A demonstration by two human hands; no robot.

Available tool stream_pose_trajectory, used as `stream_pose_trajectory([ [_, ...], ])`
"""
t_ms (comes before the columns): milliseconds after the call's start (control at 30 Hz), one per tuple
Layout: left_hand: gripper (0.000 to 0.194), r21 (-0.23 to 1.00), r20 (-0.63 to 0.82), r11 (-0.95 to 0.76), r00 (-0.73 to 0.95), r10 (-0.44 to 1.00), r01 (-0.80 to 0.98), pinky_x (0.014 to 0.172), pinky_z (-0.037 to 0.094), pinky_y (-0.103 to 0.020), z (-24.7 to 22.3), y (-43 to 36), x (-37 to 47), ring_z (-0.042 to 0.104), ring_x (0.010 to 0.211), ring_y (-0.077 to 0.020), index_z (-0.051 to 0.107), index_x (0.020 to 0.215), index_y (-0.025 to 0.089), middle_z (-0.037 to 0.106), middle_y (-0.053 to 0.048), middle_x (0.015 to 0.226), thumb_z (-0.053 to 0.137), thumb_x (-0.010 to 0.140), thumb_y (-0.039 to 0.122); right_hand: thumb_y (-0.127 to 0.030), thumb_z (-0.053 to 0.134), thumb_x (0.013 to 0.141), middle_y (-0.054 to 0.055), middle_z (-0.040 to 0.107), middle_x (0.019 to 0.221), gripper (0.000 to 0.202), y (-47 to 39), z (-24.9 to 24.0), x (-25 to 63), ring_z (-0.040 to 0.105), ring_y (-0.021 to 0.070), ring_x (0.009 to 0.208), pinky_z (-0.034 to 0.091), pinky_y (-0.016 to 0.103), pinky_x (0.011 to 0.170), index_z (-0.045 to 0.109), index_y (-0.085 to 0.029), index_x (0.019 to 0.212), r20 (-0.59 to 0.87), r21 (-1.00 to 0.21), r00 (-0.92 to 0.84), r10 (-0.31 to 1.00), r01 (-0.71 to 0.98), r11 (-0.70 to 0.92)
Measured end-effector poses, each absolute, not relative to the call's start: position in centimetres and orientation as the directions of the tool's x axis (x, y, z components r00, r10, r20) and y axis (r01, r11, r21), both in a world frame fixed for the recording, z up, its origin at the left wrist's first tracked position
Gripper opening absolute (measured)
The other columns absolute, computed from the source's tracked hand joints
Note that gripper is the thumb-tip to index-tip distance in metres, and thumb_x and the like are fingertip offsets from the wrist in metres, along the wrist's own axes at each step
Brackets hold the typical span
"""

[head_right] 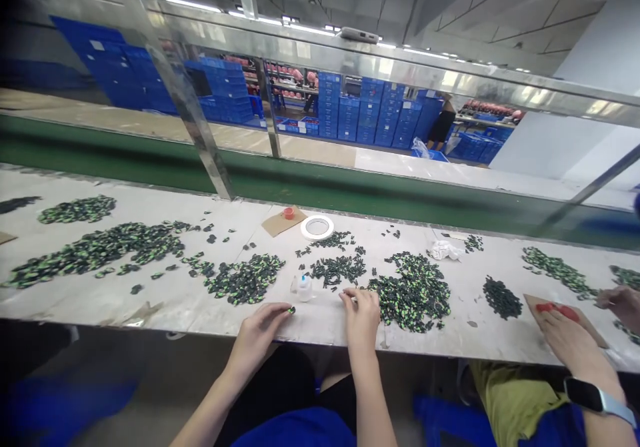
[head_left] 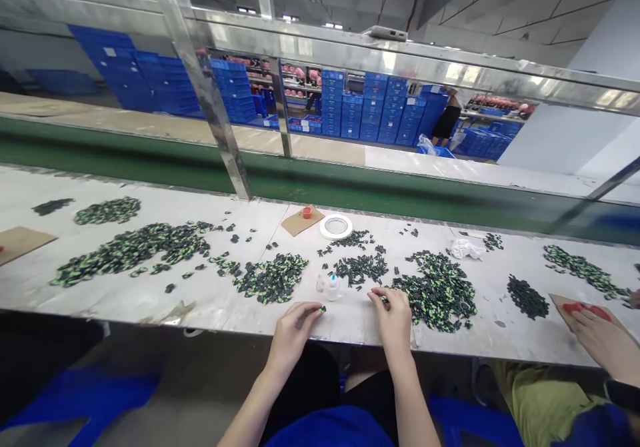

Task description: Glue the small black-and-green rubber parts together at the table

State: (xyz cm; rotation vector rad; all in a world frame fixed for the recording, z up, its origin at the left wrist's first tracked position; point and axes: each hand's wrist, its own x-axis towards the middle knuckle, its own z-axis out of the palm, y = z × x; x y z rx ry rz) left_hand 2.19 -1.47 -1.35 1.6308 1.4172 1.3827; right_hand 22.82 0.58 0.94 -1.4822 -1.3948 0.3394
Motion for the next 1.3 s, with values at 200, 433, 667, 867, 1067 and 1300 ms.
stream_pose_trajectory([
  [200, 0.018, 0.930, 0.305, -0.269, -0.120, 0.945, 0.249, 0.080, 0.058, -0.032, 2.3, -2.2, 4.8, 0.071, 0.086, -0.0214, 0.074, 0.088, 0.022, 0.076, -0.005, 0.088, 0.061, 0.085, 0.035, -0.044, 0.069, 0.075, 0.009, 0.075, 0.080, 0.027, -1.7, 3.8, 19.5, 0.069, 0.0231, 0.075, 0.056, 0.034, 0.067, 0.075, -0.018, 0.078, 0.131, -0.987, 0.196, 0.972, 0.122, 0.108],
  [433, 0.017, 0.913, 0.365, -0.343, -0.066, 0.929, 0.222, 0.079, 0.058, -0.033, 3.6, -1.7, 5.7, 0.070, 0.087, -0.0208, 0.074, 0.090, 0.022, 0.075, -0.006, 0.090, 0.059, 0.087, 0.029, -0.045, 0.072, 0.073, 0.007, 0.075, 0.078, 0.029, -1.5, 4.0, 18.9, 0.071, 0.0223, 0.075, 0.060, 0.036, 0.072, 0.074, -0.016, 0.079, 0.023, -0.997, 0.113, 0.993, -0.075, 0.032],
  [667, 0.017, 0.945, 0.312, -0.302, -0.076, 0.947, 0.124, 0.082, 0.058, -0.034, 4.4, -1.7, 5.2, 0.070, 0.088, -0.0215, 0.075, 0.091, 0.022, 0.076, -0.006, 0.090, 0.060, 0.085, 0.029, -0.037, 0.070, 0.077, 0.007, 0.075, 0.079, 0.019, -1.3, 4.4, 17.8, 0.071, 0.0224, 0.075, 0.060, 0.035, 0.070, 0.074, -0.019, 0.077, 0.199, -0.979, 0.151, 0.968, 0.066, 0.191],
  [867, 0.016, 0.976, 0.215, -0.211, -0.109, 0.971, 0.048, 0.078, 0.058, -0.030, 4.9, -1.3, 4.4, 0.071, 0.084, -0.0206, 0.075, 0.088, 0.021, 0.076, -0.006, 0.088, 0.063, 0.080, 0.027, -0.030, 0.067, 0.080, 0.007, 0.074, 0.079, 0.013, -1.2, 4.9, 17.1, 0.071, 0.0211, 0.076, 0.060, 0.034, 0.073, 0.072, -0.019, 0.074, 0.389, -0.912, 0.123, 0.913, 0.192, 0.362],
  [1067, 0.014, 0.964, 0.260, -0.258, -0.021, 0.965, 0.066, 0.080, 0.058, -0.031, 6.5, -1.2, 3.0, 0.071, 0.085, -0.0205, 0.074, 0.087, 0.023, 0.076, -0.004, 0.087, 0.062, 0.080, 0.025, -0.026, 0.067, 0.080, 0.005, 0.073, 0.085, 0.047, -0.6, 6.7, 18.4, 0.072, 0.0196, 0.081, 0.060, 0.034, 0.080, 0.058, -0.021, 0.126, 0.321, -0.928, -0.089, 0.943, 0.168, 0.331],
  [1300, 0.013, 0.963, 0.256, -0.258, 0.030, 0.966, 0.081, 0.081, 0.057, -0.031, 7.9, -1.6, 2.4, 0.070, 0.084, -0.0202, 0.073, 0.086, 0.022, 0.075, -0.004, 0.086, 0.064, 0.078, 0.024, -0.024, 0.068, 0.079, 0.000, 0.065, 0.077, 0.045, -0.6, 7.5, 18.6, 0.067, 0.0160, 0.078, 0.057, 0.032, 0.084, 0.057, -0.020, 0.122, 0.292, -0.945, -0.130, 0.948, 0.114, 0.307],
])
